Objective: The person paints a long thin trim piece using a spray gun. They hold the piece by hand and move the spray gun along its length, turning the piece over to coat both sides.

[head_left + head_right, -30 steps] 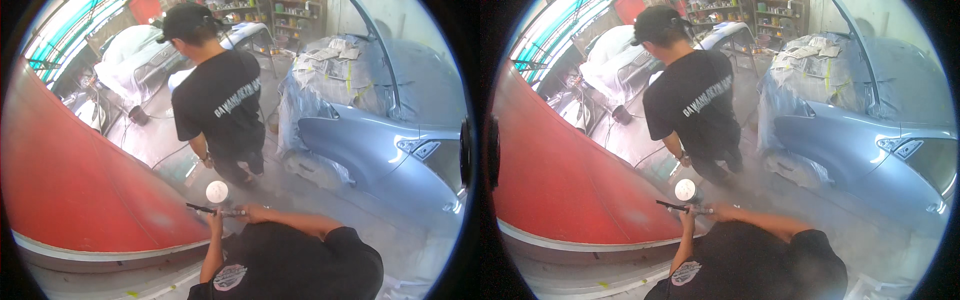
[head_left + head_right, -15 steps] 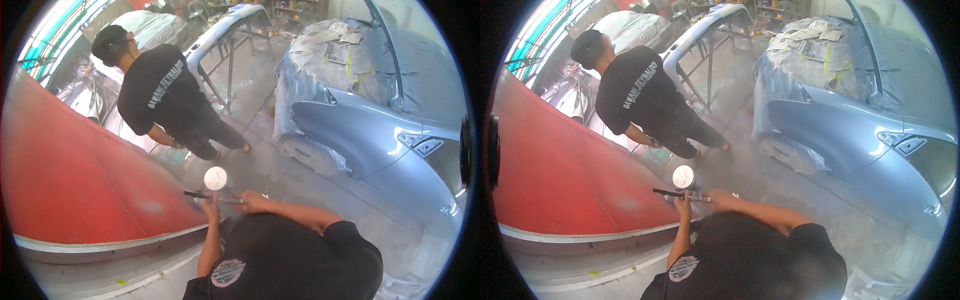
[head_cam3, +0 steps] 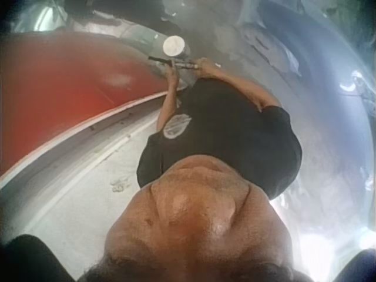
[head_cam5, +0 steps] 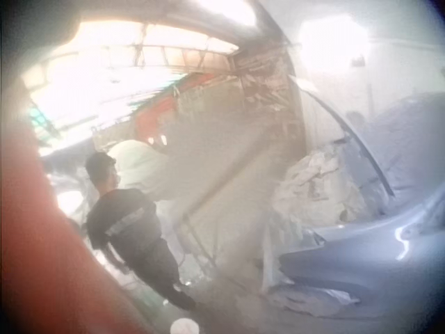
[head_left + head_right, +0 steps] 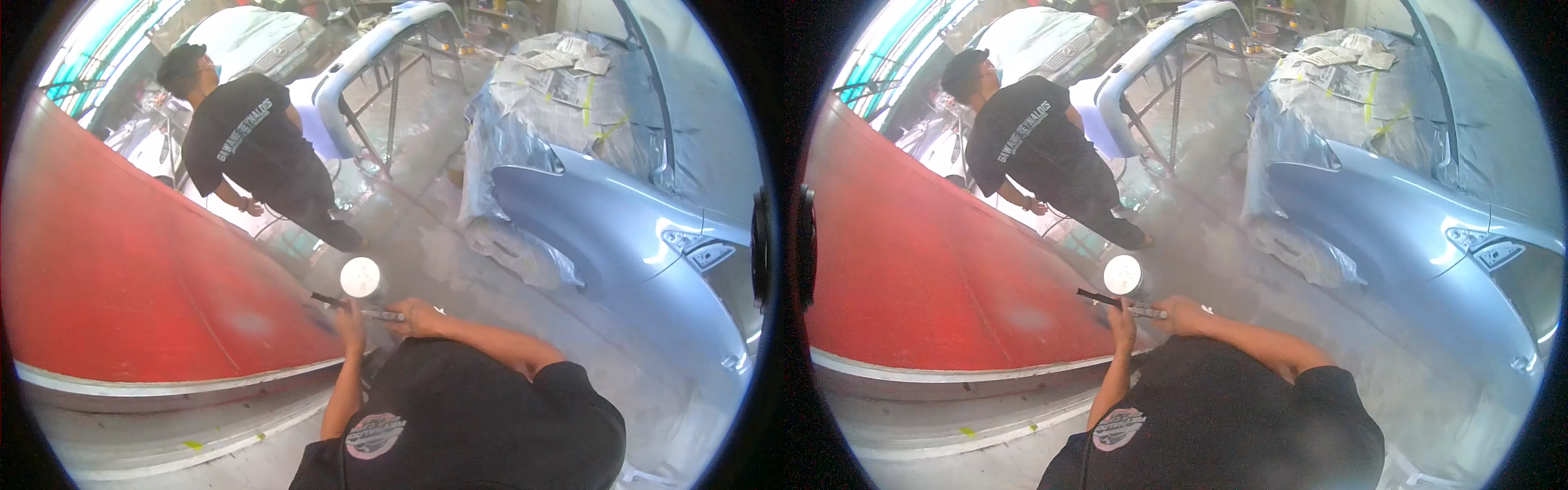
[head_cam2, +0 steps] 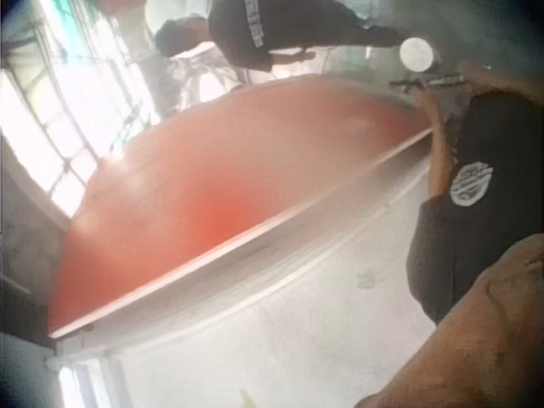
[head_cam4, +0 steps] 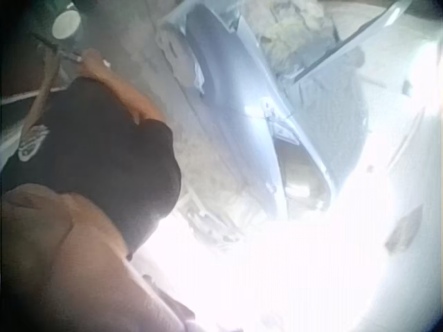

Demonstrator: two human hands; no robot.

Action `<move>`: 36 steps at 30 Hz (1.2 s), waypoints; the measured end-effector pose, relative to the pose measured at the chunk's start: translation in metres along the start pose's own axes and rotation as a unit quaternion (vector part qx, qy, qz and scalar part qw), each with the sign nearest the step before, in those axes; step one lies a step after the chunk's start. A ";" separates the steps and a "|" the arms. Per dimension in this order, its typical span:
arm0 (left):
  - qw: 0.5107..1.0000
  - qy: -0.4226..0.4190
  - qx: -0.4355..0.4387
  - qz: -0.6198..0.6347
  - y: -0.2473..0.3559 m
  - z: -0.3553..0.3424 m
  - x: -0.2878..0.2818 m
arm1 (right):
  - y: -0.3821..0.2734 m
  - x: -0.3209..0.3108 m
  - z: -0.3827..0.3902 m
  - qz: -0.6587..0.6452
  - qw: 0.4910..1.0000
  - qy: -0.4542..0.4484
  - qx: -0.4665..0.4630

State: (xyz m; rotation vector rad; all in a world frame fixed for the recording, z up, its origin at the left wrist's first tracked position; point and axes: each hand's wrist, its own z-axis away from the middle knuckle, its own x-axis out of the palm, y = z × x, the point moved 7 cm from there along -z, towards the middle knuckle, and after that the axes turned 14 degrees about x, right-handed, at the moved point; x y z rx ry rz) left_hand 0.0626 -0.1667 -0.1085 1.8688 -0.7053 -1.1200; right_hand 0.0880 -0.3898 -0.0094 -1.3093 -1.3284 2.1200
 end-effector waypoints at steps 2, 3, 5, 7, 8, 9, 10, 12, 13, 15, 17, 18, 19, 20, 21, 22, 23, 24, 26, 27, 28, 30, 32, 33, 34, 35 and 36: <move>0.998 -0.028 -0.039 -0.049 -0.008 -0.002 0.003 | -0.005 -0.004 -0.001 -0.010 1.000 0.008 -0.019; 0.994 -0.042 -0.053 -0.085 -0.015 -0.006 0.005 | -0.009 -0.008 -0.002 -0.022 0.999 0.010 -0.032; 0.993 -0.055 -0.028 -0.103 -0.020 -0.011 0.002 | -0.013 -0.009 -0.007 -0.023 0.999 0.002 -0.038; 0.994 -0.071 0.053 -0.059 0.004 -0.010 0.008 | -0.005 -0.008 -0.007 0.002 1.000 -0.007 -0.006; 0.995 -0.020 0.051 -0.085 0.004 -0.010 0.003 | -0.003 -0.007 -0.009 0.008 1.000 -0.017 -0.001; 0.992 0.029 0.048 -0.112 0.003 -0.007 -0.002 | -0.002 -0.004 -0.011 0.011 1.000 -0.028 0.006; 0.986 0.077 0.046 -0.138 -0.003 -0.003 -0.005 | 0.001 -0.002 -0.013 0.014 0.999 -0.036 0.014; 0.995 0.067 0.037 -0.070 -0.015 -0.003 -0.010 | 0.003 0.006 -0.016 0.015 0.999 -0.033 -0.006; 0.997 0.049 0.024 -0.050 -0.019 -0.004 -0.008 | 0.005 0.008 -0.017 0.015 0.999 -0.032 -0.015; 1.000 -0.001 -0.011 -0.023 -0.002 -0.006 -0.004 | 0.009 0.004 -0.017 0.012 0.999 -0.017 -0.037; 0.999 -0.038 -0.026 -0.008 0.009 -0.006 0.000 | 0.008 0.004 -0.015 0.001 0.999 -0.024 -0.029; 0.999 -0.043 -0.019 0.000 0.006 -0.005 0.000 | 0.005 0.004 -0.014 -0.007 0.999 -0.038 -0.010; 0.999 -0.048 -0.012 0.008 0.003 -0.004 -0.001 | 0.002 0.003 -0.013 -0.015 0.998 -0.052 0.008; 0.998 -0.063 -0.005 0.000 0.000 -0.001 0.000 | -0.001 0.002 -0.011 -0.027 0.998 -0.050 0.009; 0.997 -0.076 0.004 -0.009 0.000 -0.004 0.000 | -0.006 -0.001 -0.010 -0.038 0.998 -0.048 0.008; 0.996 -0.090 0.012 -0.017 0.000 -0.005 -0.001 | -0.010 -0.002 -0.009 -0.049 0.998 -0.046 0.006; 0.997 -0.075 0.027 -0.024 0.000 -0.004 -0.002 | -0.013 -0.003 -0.007 -0.047 0.998 -0.038 0.000; 0.997 -0.057 0.046 -0.033 0.003 -0.008 -0.001 | -0.017 -0.006 -0.008 -0.045 0.999 -0.029 -0.011; 0.998 -0.031 0.055 -0.031 0.005 -0.009 -0.006 | -0.024 -0.007 -0.008 -0.034 0.999 -0.006 -0.028; 0.998 -0.029 0.048 -0.015 0.020 -0.010 -0.006 | -0.022 -0.009 -0.005 -0.025 0.999 0.014 -0.027; 0.999 -0.026 0.041 -0.001 0.027 -0.010 -0.008 | -0.022 -0.010 -0.002 -0.016 0.999 0.032 -0.027; 0.999 -0.036 -0.009 0.036 0.021 -0.008 -0.007 | -0.015 0.000 -0.003 -0.006 1.000 0.014 -0.022; 0.997 -0.030 -0.033 0.065 0.015 -0.005 -0.006 | -0.007 0.007 -0.004 -0.007 1.000 0.002 -0.013; 0.996 -0.017 -0.033 0.076 0.010 -0.003 -0.005 | -0.006 0.009 -0.003 -0.013 1.000 -0.003 -0.007; 0.996 -0.006 -0.035 0.087 -0.002 0.002 -0.003 | -0.006 0.011 0.000 -0.019 1.000 -0.008 0.001; 0.995 0.011 -0.030 0.094 -0.015 0.004 -0.002 | -0.007 0.011 0.002 -0.030 0.999 -0.012 0.002; 0.994 0.031 -0.027 0.099 -0.039 0.007 -0.002 | -0.014 0.010 0.004 -0.042 0.999 -0.019 0.002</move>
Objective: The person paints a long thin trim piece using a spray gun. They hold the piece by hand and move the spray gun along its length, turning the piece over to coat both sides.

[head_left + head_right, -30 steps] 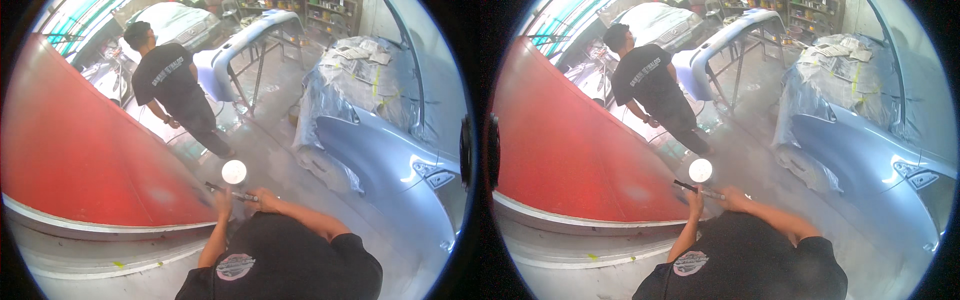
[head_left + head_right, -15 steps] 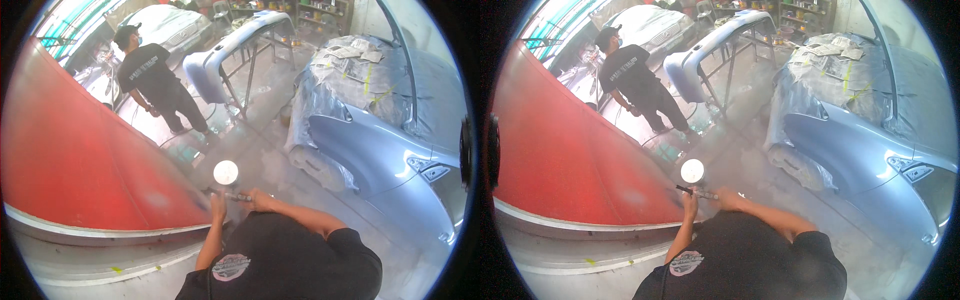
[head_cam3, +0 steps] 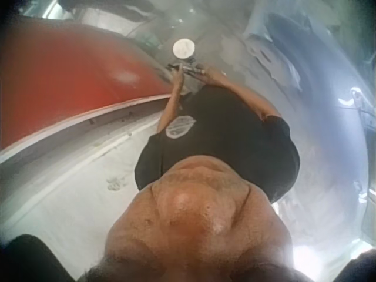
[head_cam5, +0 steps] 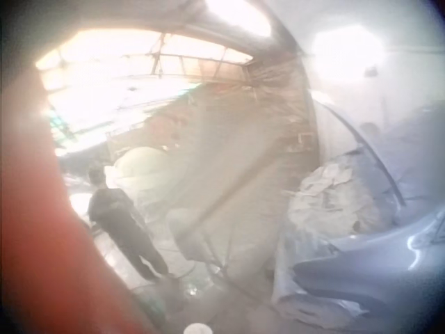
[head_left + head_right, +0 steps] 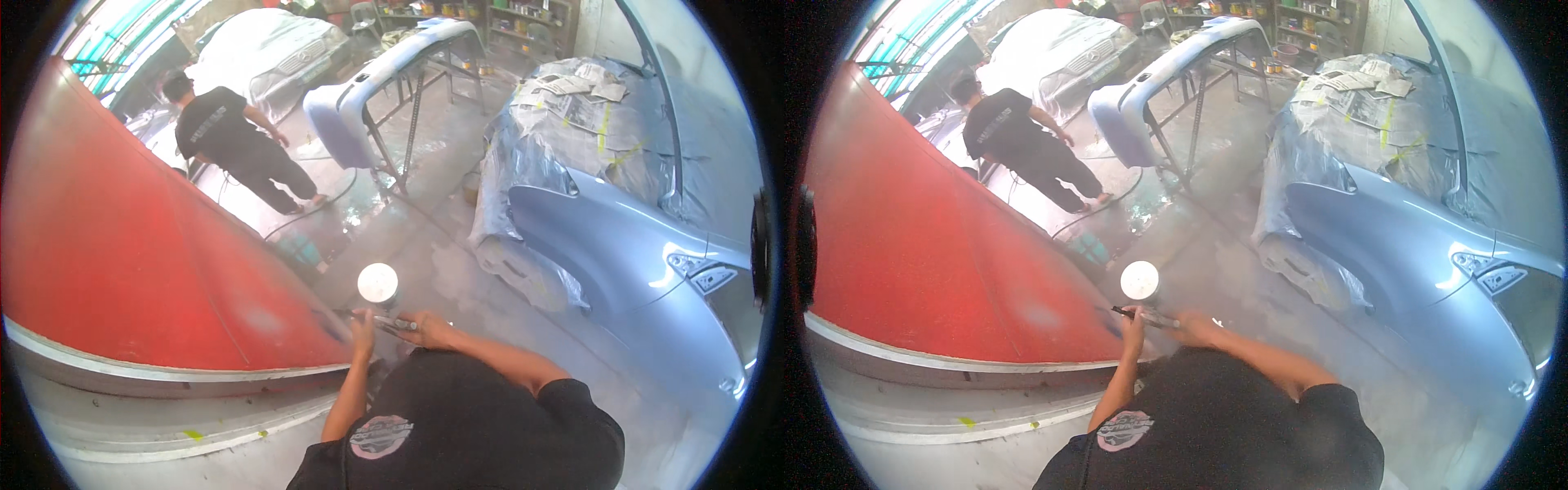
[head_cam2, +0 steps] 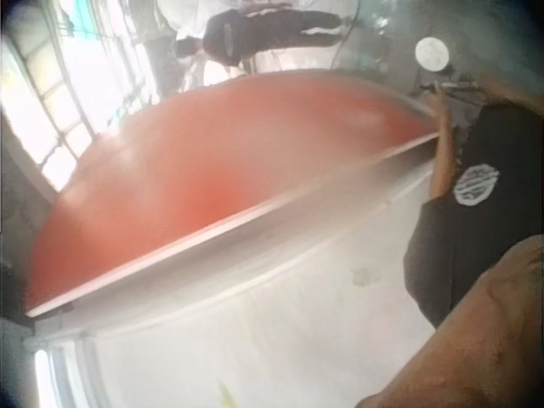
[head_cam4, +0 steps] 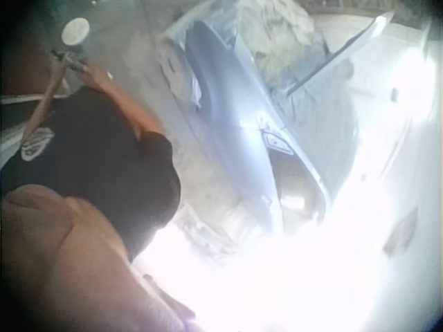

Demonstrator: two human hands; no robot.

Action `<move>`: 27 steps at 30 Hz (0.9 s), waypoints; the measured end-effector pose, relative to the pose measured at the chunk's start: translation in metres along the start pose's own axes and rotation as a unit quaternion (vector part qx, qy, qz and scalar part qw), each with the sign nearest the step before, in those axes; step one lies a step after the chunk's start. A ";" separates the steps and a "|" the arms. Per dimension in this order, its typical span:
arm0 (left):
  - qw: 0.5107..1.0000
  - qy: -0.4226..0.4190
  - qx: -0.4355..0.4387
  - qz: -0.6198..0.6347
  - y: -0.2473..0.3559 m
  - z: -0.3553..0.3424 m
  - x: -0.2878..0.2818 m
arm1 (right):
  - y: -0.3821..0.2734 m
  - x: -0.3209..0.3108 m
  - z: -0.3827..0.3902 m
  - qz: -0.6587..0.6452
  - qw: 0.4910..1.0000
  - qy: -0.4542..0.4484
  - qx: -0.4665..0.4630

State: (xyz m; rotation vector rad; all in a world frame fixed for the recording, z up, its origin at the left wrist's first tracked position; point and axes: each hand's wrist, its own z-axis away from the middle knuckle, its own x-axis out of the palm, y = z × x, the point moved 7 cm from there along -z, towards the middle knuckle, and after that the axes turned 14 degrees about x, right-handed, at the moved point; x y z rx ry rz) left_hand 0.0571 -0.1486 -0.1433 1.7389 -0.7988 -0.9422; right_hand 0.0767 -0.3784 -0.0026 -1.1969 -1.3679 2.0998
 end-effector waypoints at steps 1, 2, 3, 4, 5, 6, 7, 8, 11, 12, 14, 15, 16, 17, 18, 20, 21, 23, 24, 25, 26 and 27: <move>1.000 0.016 0.006 0.008 -0.003 0.000 -0.002 | -0.004 -0.003 0.002 -0.011 1.000 -0.003 0.002; 0.999 -0.003 -0.021 0.035 -0.011 0.003 0.000 | -0.006 -0.005 0.003 -0.012 1.000 -0.011 0.017; 0.997 -0.023 -0.048 0.062 -0.002 0.002 0.004 | -0.007 -0.008 0.004 -0.014 0.999 -0.016 0.032; 0.993 -0.037 -0.076 0.087 0.005 0.002 0.005 | -0.008 -0.006 0.004 -0.016 0.999 -0.027 0.044; 0.990 -0.050 -0.092 0.092 0.011 0.003 0.006 | -0.004 -0.004 0.003 -0.017 0.998 -0.023 0.051; 0.988 -0.059 -0.108 0.097 0.012 0.006 0.004 | 0.000 0.000 0.001 -0.019 0.998 -0.024 0.055; 0.985 -0.066 -0.124 0.102 0.013 0.007 0.002 | 0.003 0.003 0.000 -0.019 0.998 -0.025 0.058; 0.982 -0.060 -0.131 0.119 0.012 0.006 0.003 | 0.006 0.004 -0.001 -0.010 0.998 -0.015 0.055; 0.980 -0.047 -0.148 0.124 0.007 0.009 0.003 | -0.005 0.001 -0.002 -0.002 0.998 -0.020 0.059; 0.983 -0.055 -0.146 0.097 0.015 0.006 0.004 | -0.014 -0.005 0.001 -0.012 0.997 -0.035 0.072; 0.987 -0.029 -0.123 0.096 0.023 -0.001 0.005 | -0.015 -0.006 -0.003 -0.019 0.994 -0.057 0.088; 0.987 0.005 -0.103 0.121 0.025 -0.001 0.006 | -0.008 -0.001 -0.006 -0.018 0.994 -0.063 0.093; 0.985 0.038 -0.082 0.144 0.025 -0.002 0.003 | -0.001 0.004 -0.007 -0.019 0.993 -0.068 0.098; 0.992 0.029 -0.056 0.110 0.028 -0.003 0.001 | 0.001 0.005 -0.007 -0.023 0.996 -0.050 0.076; 0.997 0.019 -0.029 0.076 0.032 -0.006 -0.001 | 0.002 0.004 -0.008 -0.027 0.998 -0.031 0.053; 1.000 0.015 0.014 0.008 0.046 -0.011 -0.004 | -0.002 0.001 -0.007 -0.016 1.000 0.023 0.006; 0.999 0.019 0.028 -0.026 0.059 -0.011 -0.003 | -0.004 -0.003 -0.004 -0.001 0.998 0.058 -0.015; 0.998 0.000 -0.029 -0.054 0.067 -0.012 -0.001 | -0.001 -0.003 -0.007 -0.017 0.999 0.026 -0.006; 0.999 0.005 -0.020 -0.035 0.066 -0.011 -0.001 | -0.005 -0.005 -0.006 -0.022 1.000 0.010 0.011; 1.000 0.012 -0.007 -0.016 0.064 -0.011 -0.001 | -0.014 -0.009 -0.007 -0.025 0.999 -0.002 0.024; 1.000 0.011 -0.020 -0.003 0.055 -0.007 0.000 | -0.018 -0.011 -0.005 -0.030 0.999 -0.012 0.034; 1.000 0.010 -0.025 0.011 0.056 -0.014 0.002 | -0.019 -0.014 -0.006 -0.030 0.999 -0.013 0.038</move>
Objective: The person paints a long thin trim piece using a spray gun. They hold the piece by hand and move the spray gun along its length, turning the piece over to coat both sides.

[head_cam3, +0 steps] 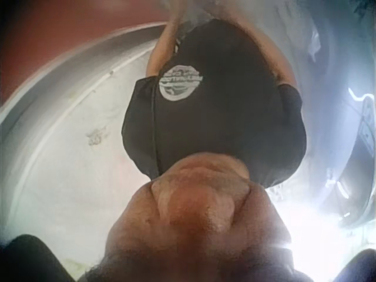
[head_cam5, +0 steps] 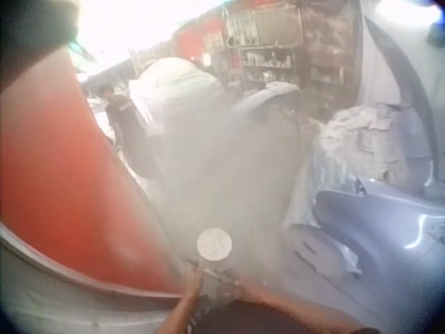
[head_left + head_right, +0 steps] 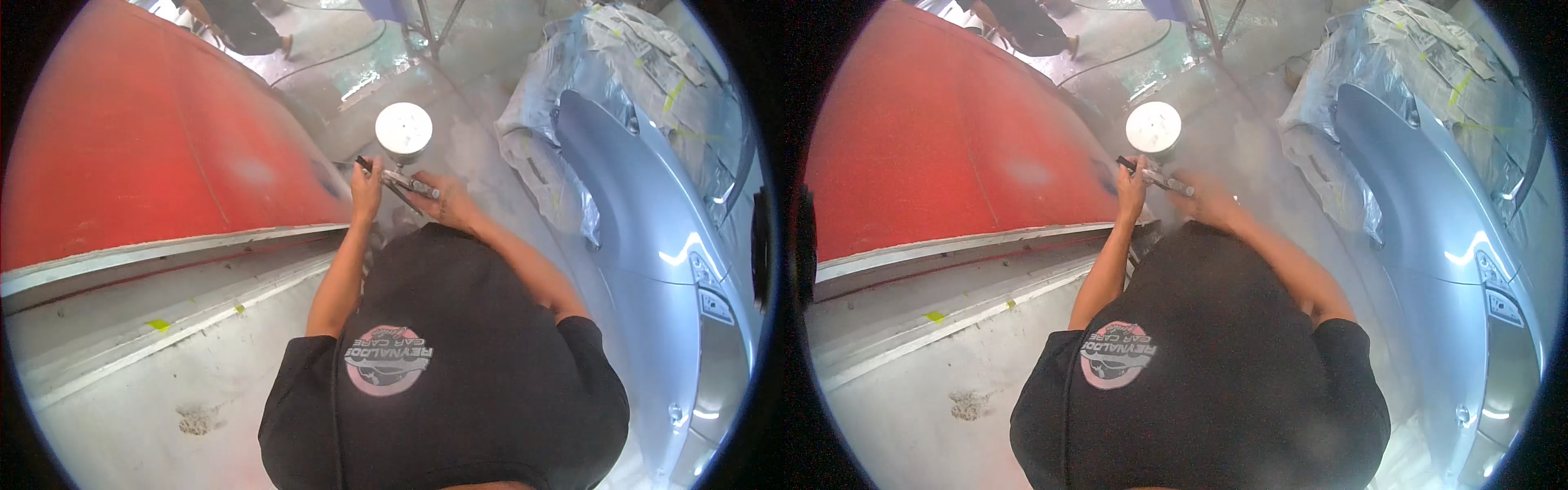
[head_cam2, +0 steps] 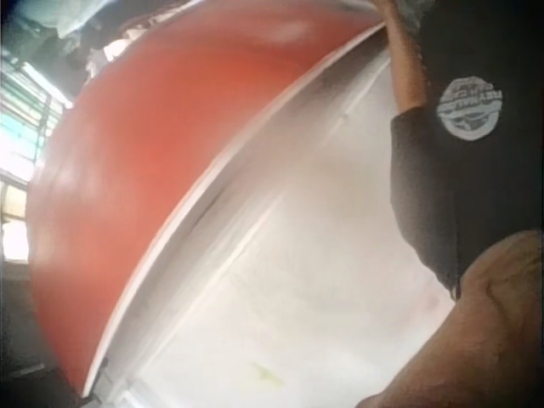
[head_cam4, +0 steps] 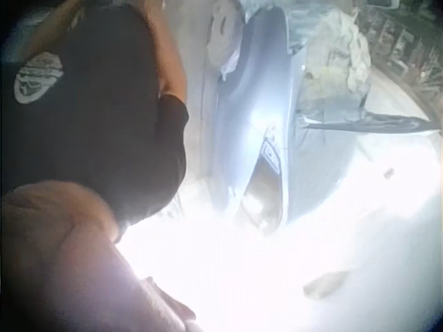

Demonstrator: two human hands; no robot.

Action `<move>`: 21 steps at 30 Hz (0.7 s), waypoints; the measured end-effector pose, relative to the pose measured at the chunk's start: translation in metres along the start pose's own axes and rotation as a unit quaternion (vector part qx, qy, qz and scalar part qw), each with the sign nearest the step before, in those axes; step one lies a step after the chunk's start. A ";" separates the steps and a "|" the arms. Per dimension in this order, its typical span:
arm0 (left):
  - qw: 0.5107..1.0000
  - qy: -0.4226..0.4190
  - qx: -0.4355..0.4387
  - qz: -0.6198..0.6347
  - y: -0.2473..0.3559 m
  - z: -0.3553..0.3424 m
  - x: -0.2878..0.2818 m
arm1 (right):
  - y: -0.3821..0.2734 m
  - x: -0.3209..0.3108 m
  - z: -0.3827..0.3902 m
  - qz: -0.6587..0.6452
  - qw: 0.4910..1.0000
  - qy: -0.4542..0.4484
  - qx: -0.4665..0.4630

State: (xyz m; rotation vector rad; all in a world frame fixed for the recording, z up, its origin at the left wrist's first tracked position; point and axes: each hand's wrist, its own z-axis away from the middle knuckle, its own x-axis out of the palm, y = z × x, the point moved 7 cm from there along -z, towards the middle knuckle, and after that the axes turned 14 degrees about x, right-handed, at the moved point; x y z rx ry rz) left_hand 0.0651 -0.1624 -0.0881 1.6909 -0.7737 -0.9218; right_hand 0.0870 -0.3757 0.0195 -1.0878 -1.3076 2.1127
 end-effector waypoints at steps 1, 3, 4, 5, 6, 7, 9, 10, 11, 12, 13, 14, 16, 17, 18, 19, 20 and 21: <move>1.000 -0.001 -0.005 0.014 0.002 -0.002 0.002 | -0.001 -0.002 0.000 0.000 1.000 -0.001 0.003; 0.999 -0.033 -0.018 -0.024 0.002 0.009 0.004 | -0.001 -0.003 0.000 0.014 1.000 0.000 -0.003; 0.998 -0.047 -0.018 -0.047 -0.006 0.009 0.002 | -0.001 -0.003 -0.001 0.029 0.999 0.004 -0.016; 0.996 -0.059 -0.017 -0.072 -0.016 0.008 -0.001 | -0.001 -0.002 -0.003 0.044 0.999 0.008 -0.031; 0.995 -0.048 0.018 -0.080 -0.024 0.009 -0.003 | 0.004 -0.001 -0.005 0.031 0.999 0.009 -0.032; 0.994 -0.039 0.053 -0.086 -0.025 0.010 -0.002 | 0.012 0.002 -0.006 0.020 0.999 0.011 -0.032; 0.992 -0.030 0.063 -0.108 -0.013 0.013 -0.002 | 0.007 0.001 -0.006 0.007 1.000 0.013 -0.018; 0.991 -0.043 0.054 -0.114 -0.008 0.012 -0.003 | -0.003 -0.003 -0.001 0.006 1.000 0.011 -0.004; 0.990 -0.058 0.044 -0.119 0.001 0.012 -0.002 | -0.008 -0.006 0.002 0.004 1.000 0.010 0.014; 0.989 -0.073 0.032 -0.126 0.005 0.013 -0.001 | -0.005 -0.005 0.000 0.008 1.000 0.001 0.020; 0.987 -0.077 0.044 -0.130 0.006 0.015 -0.002 | 0.002 -0.001 -0.003 0.012 0.999 -0.009 0.029; 0.986 -0.081 0.056 -0.135 0.008 0.015 -0.001 | 0.007 0.003 -0.006 0.016 0.999 -0.020 0.037; 0.985 -0.084 0.049 -0.142 0.007 0.017 -0.001 | 0.008 0.004 -0.007 0.035 0.999 0.006 0.020; 0.986 -0.083 0.032 -0.144 0.004 0.017 0.000 | 0.009 0.005 -0.008 0.044 0.999 0.019 0.012; 0.986 -0.084 0.015 -0.146 0.002 0.018 0.001 | 0.015 0.008 -0.010 0.042 0.999 0.028 -0.005; 0.984 -0.089 0.026 -0.152 -0.007 0.019 0.000 | 0.019 0.012 -0.013 0.041 0.998 0.035 -0.024; 0.982 -0.093 0.037 -0.157 -0.016 0.020 -0.001 | 0.023 0.015 -0.015 0.040 0.997 0.041 -0.043; 0.981 -0.096 0.047 -0.163 -0.026 0.020 -0.002 | 0.018 0.013 -0.013 0.036 0.997 0.040 -0.048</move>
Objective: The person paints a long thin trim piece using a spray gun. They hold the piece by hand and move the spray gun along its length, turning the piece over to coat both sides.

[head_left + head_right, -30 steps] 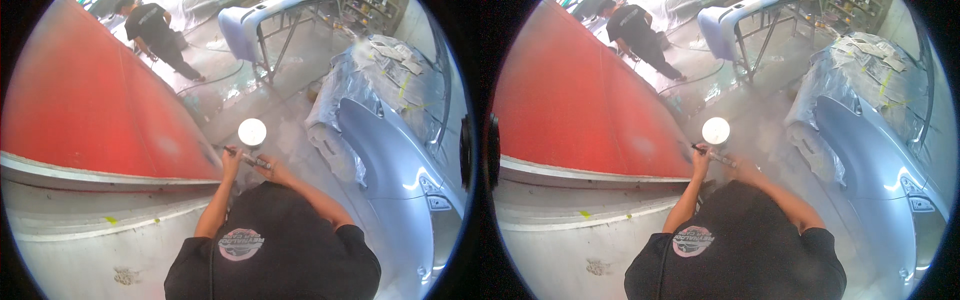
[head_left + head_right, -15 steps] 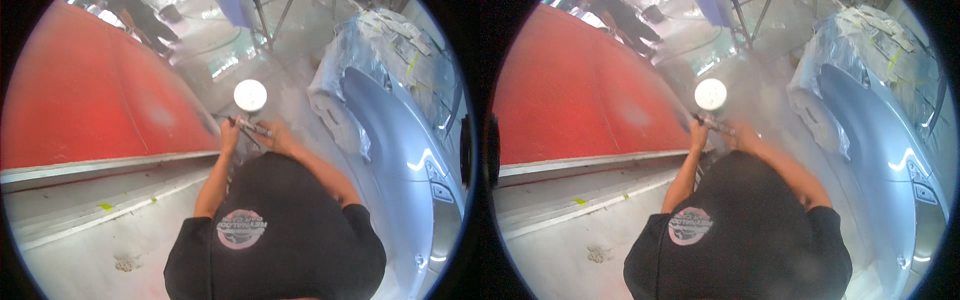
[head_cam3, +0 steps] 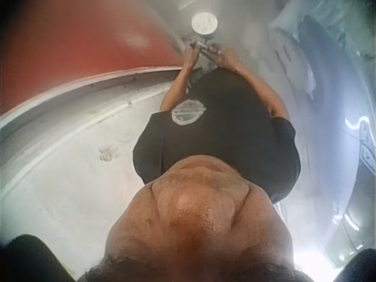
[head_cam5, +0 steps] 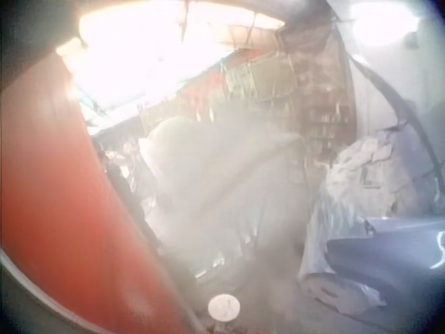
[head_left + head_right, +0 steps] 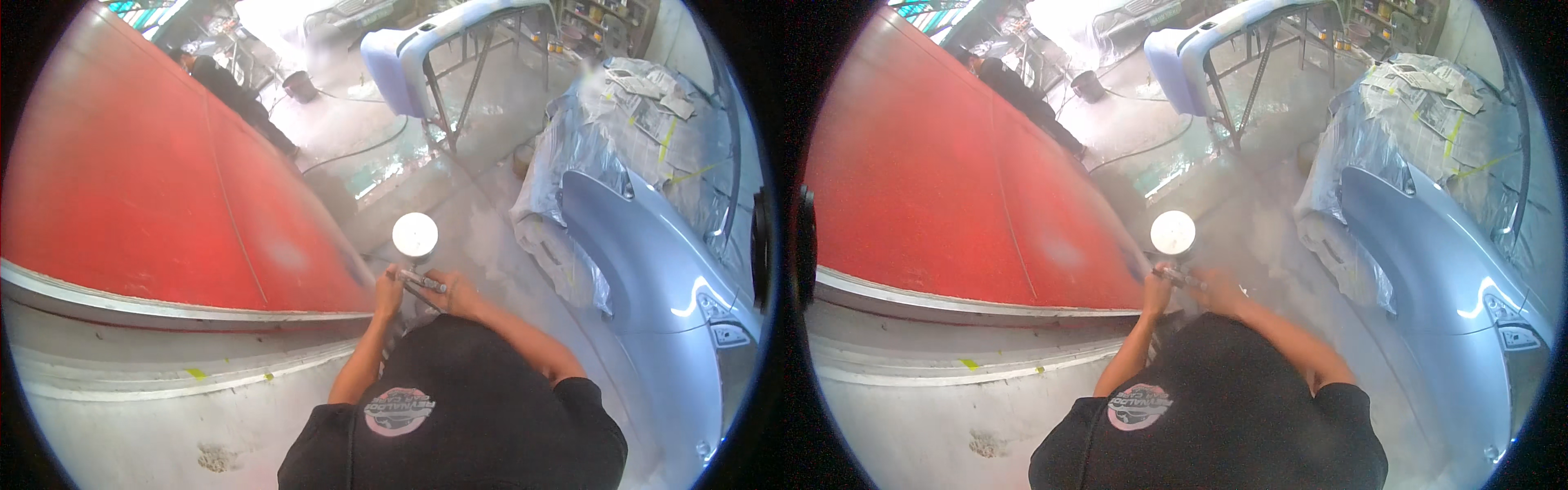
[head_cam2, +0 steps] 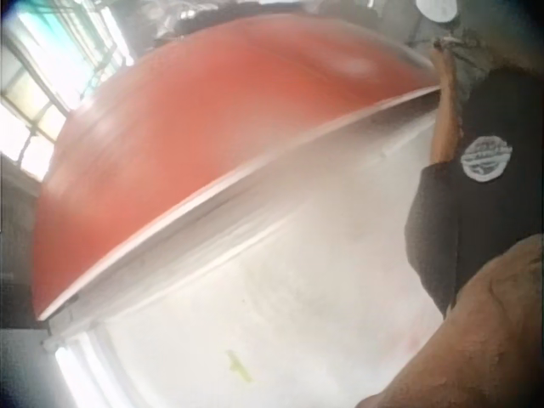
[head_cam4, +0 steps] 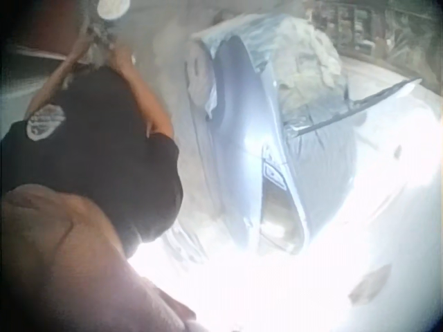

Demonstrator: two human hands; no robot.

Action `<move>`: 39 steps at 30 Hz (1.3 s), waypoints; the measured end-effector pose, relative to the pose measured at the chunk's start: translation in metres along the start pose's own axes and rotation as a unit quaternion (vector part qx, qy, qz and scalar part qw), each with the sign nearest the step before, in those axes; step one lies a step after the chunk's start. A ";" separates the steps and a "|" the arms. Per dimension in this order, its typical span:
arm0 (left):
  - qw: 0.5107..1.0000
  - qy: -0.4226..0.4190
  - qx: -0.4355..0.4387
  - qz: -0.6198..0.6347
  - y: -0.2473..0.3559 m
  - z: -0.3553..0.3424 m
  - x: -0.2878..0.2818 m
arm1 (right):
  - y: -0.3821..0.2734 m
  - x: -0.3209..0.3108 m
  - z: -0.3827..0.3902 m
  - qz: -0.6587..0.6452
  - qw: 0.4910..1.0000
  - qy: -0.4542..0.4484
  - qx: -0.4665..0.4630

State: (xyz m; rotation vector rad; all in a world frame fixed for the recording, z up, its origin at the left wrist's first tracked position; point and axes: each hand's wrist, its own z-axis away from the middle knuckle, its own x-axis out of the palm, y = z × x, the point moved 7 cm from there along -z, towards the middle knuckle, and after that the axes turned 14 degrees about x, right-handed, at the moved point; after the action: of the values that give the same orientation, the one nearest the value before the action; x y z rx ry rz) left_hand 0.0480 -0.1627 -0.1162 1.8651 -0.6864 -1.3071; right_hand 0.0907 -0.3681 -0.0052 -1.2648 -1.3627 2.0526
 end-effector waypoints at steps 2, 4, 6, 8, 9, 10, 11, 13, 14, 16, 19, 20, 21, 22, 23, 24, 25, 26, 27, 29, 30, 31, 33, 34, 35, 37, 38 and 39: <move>0.999 -0.023 -0.030 0.027 -0.012 0.004 0.001 | -0.014 -0.009 0.004 -0.009 1.000 0.001 -0.010; 0.997 -0.048 -0.039 0.055 -0.004 -0.001 0.002 | -0.013 -0.010 0.005 0.010 1.000 0.017 -0.016; 0.993 -0.068 -0.038 0.084 0.015 0.000 -0.002 | -0.011 -0.009 0.007 0.020 1.000 0.016 -0.004; 0.995 -0.062 -0.019 0.074 0.011 0.000 0.000 | -0.009 -0.006 0.007 0.020 0.999 0.000 0.026; 0.996 -0.060 -0.010 0.070 0.009 0.000 0.002 | -0.010 -0.005 0.006 0.005 1.000 -0.016 0.025; 0.995 -0.066 -0.001 0.079 0.006 -0.002 0.005 | -0.011 -0.004 0.005 -0.010 0.999 -0.031 0.025; 0.994 -0.072 0.009 0.087 0.003 -0.005 0.008 | -0.012 -0.003 0.004 -0.025 0.998 -0.047 0.023; 0.992 -0.085 0.016 0.086 0.002 -0.007 0.012 | -0.016 -0.007 0.004 -0.024 0.998 -0.048 0.026; 0.993 -0.090 0.015 0.076 0.000 -0.008 0.013 | -0.017 -0.008 0.004 -0.023 0.998 -0.048 0.027; 0.991 -0.091 0.027 0.094 0.001 -0.011 0.014 | -0.021 -0.011 0.004 -0.032 0.999 -0.033 0.007; 0.985 -0.077 0.048 0.145 0.018 -0.014 0.011 | -0.020 -0.014 0.005 -0.026 0.999 -0.031 0.011; 0.987 -0.069 0.046 0.139 0.024 -0.013 0.008 | -0.019 -0.014 0.005 -0.022 0.999 -0.034 0.018; 0.989 -0.058 0.041 0.132 0.031 -0.011 0.004 | -0.020 -0.015 0.006 -0.017 0.999 -0.033 0.014; 0.988 -0.072 0.040 0.128 0.024 -0.012 0.006 | -0.022 -0.015 0.007 -0.013 0.999 -0.032 0.010; 0.988 -0.086 0.040 0.124 0.014 -0.015 0.007 | -0.023 -0.015 0.007 -0.009 0.999 -0.031 0.007; 0.987 -0.101 0.039 0.120 0.010 -0.015 0.009 | -0.021 -0.014 0.008 -0.009 0.999 -0.030 0.008; 0.988 -0.101 0.061 0.098 0.010 -0.015 0.008 | -0.016 -0.011 0.007 -0.009 0.999 -0.030 0.008; 0.989 -0.100 0.083 0.076 0.010 -0.014 0.009 | -0.014 -0.010 0.007 -0.009 0.999 -0.031 0.009; 0.988 -0.100 0.104 0.055 0.014 -0.013 0.009 | -0.013 -0.011 0.008 -0.012 0.999 -0.031 0.015; 0.990 -0.098 0.078 0.068 0.013 -0.009 0.011 | -0.011 -0.011 0.007 -0.020 0.999 -0.034 0.028; 0.990 -0.096 0.064 0.075 0.012 -0.007 0.012 | -0.009 -0.011 0.008 -0.019 0.999 -0.024 0.018; 0.990 -0.095 0.060 0.083 0.009 -0.006 0.014 | -0.004 -0.009 0.006 -0.019 1.000 -0.015 0.009; 0.990 -0.090 0.051 0.097 0.009 -0.008 0.016 | -0.003 -0.009 0.007 -0.016 1.000 -0.020 0.005; 0.989 -0.092 0.053 0.099 0.012 -0.008 0.016 | -0.006 -0.011 0.007 -0.015 0.999 -0.033 0.010; 0.989 -0.094 0.056 0.101 0.014 -0.007 0.016 | -0.006 -0.012 0.006 -0.014 0.999 -0.047 0.016; 0.990 -0.106 0.046 0.084 0.009 -0.007 0.017 | -0.002 -0.008 0.008 -0.023 0.998 -0.059 0.026; 0.990 -0.116 0.035 0.066 -0.004 -0.012 0.020 | 0.001 -0.006 0.006 -0.028 0.997 -0.064 0.032; 0.990 -0.130 0.016 0.049 -0.014 -0.006 0.023 | -0.001 -0.006 0.006 0.001 0.998 -0.036 -0.041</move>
State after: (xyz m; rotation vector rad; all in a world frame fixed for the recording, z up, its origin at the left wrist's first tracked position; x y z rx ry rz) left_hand 0.0614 -0.1711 -0.1392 1.6786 -0.9281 -1.4970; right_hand 0.0891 -0.3753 -0.0006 -1.2353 -1.4938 2.0816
